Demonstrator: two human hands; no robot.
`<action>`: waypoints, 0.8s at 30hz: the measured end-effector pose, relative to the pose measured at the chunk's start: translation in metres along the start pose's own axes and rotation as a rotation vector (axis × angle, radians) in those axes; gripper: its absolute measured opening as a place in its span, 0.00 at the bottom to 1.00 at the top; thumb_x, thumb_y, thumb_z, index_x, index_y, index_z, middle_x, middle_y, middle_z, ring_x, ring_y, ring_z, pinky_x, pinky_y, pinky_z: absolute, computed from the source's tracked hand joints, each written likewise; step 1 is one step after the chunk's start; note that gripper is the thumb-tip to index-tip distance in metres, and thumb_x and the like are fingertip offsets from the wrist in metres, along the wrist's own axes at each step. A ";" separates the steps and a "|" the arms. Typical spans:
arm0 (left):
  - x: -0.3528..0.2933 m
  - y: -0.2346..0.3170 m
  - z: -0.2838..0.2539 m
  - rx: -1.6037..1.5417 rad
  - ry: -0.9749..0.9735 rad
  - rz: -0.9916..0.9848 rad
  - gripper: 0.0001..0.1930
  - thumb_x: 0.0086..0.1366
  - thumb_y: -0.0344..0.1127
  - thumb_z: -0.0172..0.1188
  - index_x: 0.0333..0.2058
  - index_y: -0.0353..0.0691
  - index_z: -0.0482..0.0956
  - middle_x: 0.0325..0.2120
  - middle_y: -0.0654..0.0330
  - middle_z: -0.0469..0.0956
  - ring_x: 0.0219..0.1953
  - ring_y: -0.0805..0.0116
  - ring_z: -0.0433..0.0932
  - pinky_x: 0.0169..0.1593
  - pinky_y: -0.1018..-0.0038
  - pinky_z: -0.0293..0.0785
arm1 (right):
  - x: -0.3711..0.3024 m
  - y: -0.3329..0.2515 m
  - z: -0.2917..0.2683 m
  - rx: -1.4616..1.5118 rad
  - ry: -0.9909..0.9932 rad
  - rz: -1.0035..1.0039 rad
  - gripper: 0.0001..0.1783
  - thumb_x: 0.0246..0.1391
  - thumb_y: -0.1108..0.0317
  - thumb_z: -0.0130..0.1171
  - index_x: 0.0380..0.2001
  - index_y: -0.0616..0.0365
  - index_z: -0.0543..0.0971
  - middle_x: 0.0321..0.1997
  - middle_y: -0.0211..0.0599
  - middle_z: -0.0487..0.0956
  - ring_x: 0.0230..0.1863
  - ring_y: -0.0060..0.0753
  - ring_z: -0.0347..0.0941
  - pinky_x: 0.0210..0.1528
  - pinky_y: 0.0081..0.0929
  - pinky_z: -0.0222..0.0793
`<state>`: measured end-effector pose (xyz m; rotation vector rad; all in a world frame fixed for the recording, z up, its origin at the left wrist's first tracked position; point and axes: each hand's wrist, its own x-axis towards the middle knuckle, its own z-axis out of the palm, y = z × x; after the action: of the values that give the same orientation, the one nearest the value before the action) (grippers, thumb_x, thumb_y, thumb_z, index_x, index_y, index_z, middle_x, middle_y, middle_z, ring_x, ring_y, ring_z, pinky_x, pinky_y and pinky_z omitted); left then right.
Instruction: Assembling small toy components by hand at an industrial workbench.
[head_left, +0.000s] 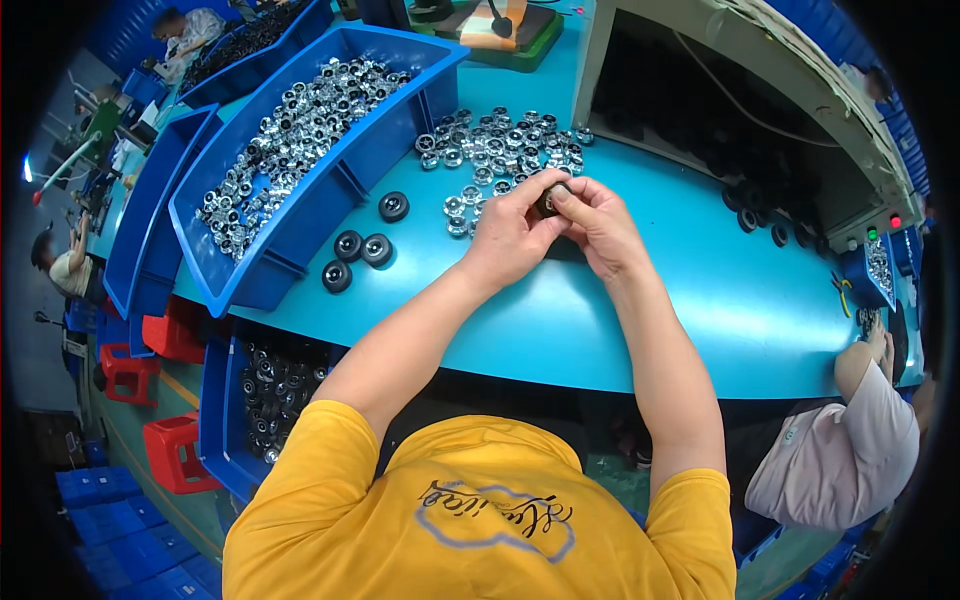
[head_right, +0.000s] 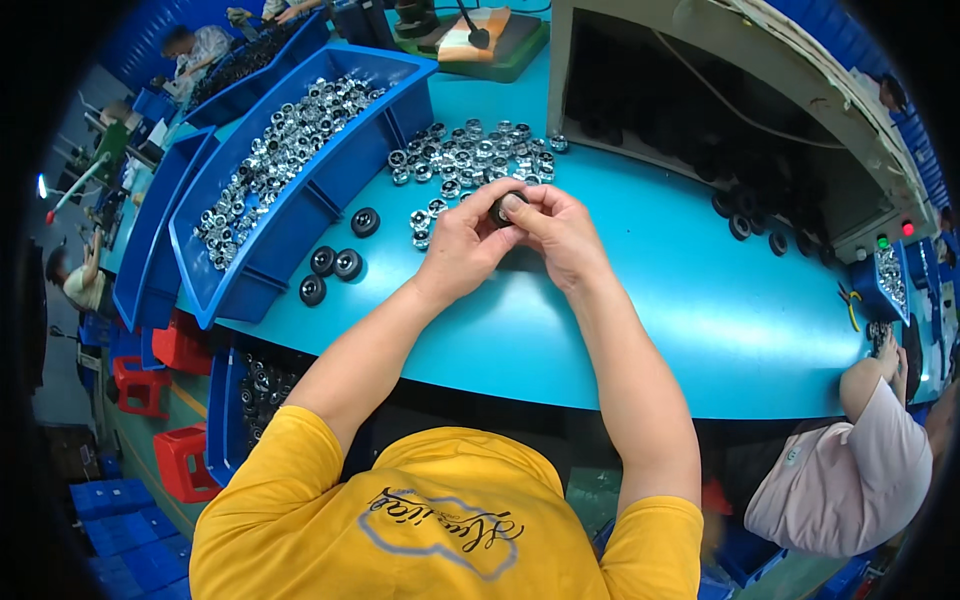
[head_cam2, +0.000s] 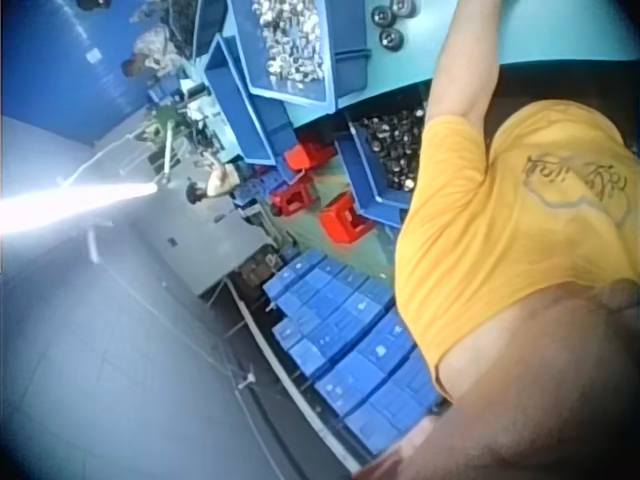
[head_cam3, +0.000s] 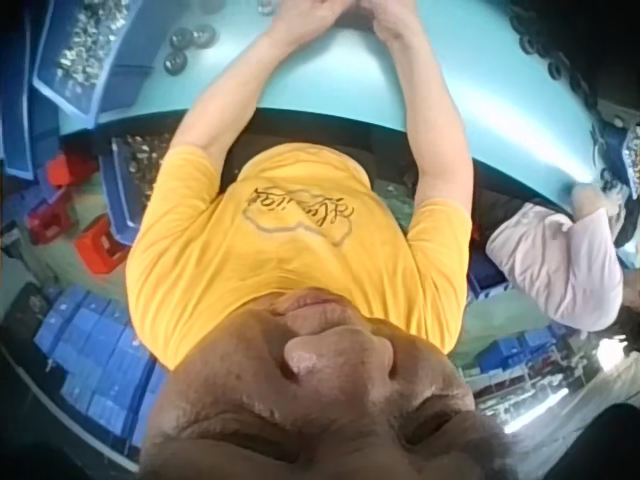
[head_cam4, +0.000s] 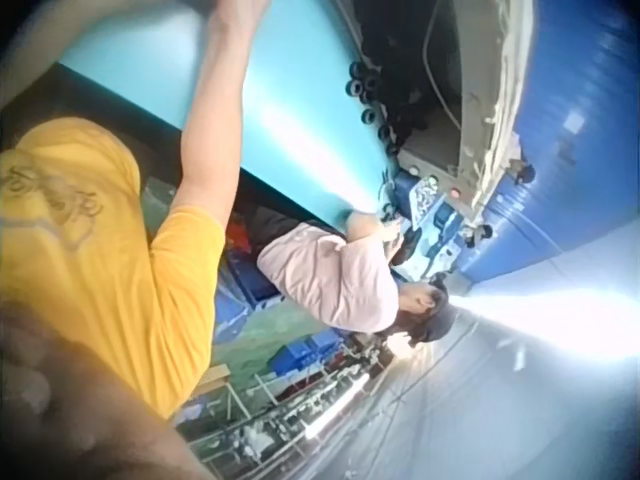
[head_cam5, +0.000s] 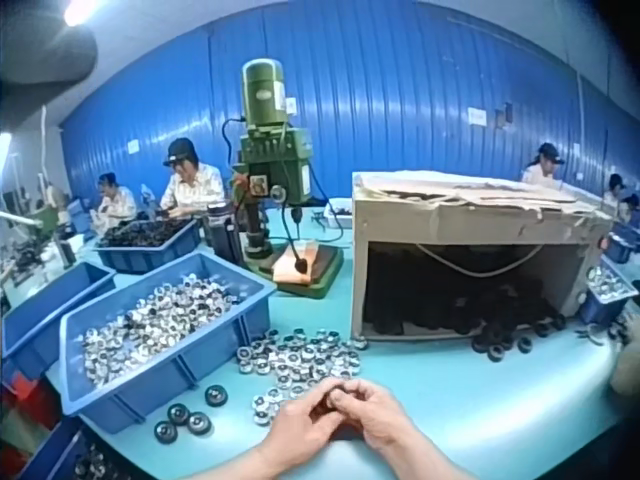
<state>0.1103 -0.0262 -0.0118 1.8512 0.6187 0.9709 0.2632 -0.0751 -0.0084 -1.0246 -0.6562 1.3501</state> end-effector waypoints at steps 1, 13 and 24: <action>0.000 -0.003 -0.003 -0.100 -0.031 -0.024 0.25 0.61 0.21 0.62 0.58 0.42 0.74 0.33 0.63 0.81 0.31 0.78 0.77 0.38 0.79 0.76 | -0.001 0.000 -0.002 -0.012 -0.022 -0.001 0.12 0.59 0.65 0.66 0.42 0.59 0.79 0.39 0.32 0.81 0.40 0.24 0.77 0.43 0.24 0.77; 0.001 -0.006 -0.002 -0.226 0.094 -0.078 0.10 0.71 0.29 0.56 0.48 0.38 0.80 0.33 0.65 0.81 0.33 0.79 0.76 0.37 0.80 0.74 | -0.004 0.013 0.007 -0.197 0.043 -0.177 0.14 0.64 0.60 0.61 0.42 0.62 0.81 0.36 0.31 0.81 0.36 0.23 0.78 0.43 0.24 0.77; 0.005 -0.008 -0.011 -0.211 -0.114 -0.088 0.22 0.66 0.25 0.61 0.59 0.39 0.73 0.42 0.64 0.80 0.38 0.79 0.78 0.43 0.79 0.76 | -0.001 0.006 0.004 -0.123 0.079 -0.195 0.13 0.63 0.64 0.62 0.44 0.64 0.80 0.38 0.33 0.82 0.38 0.21 0.77 0.41 0.21 0.76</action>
<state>0.1038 -0.0139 -0.0142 1.6659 0.5044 0.8340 0.2568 -0.0758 -0.0116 -1.0771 -0.7662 1.1051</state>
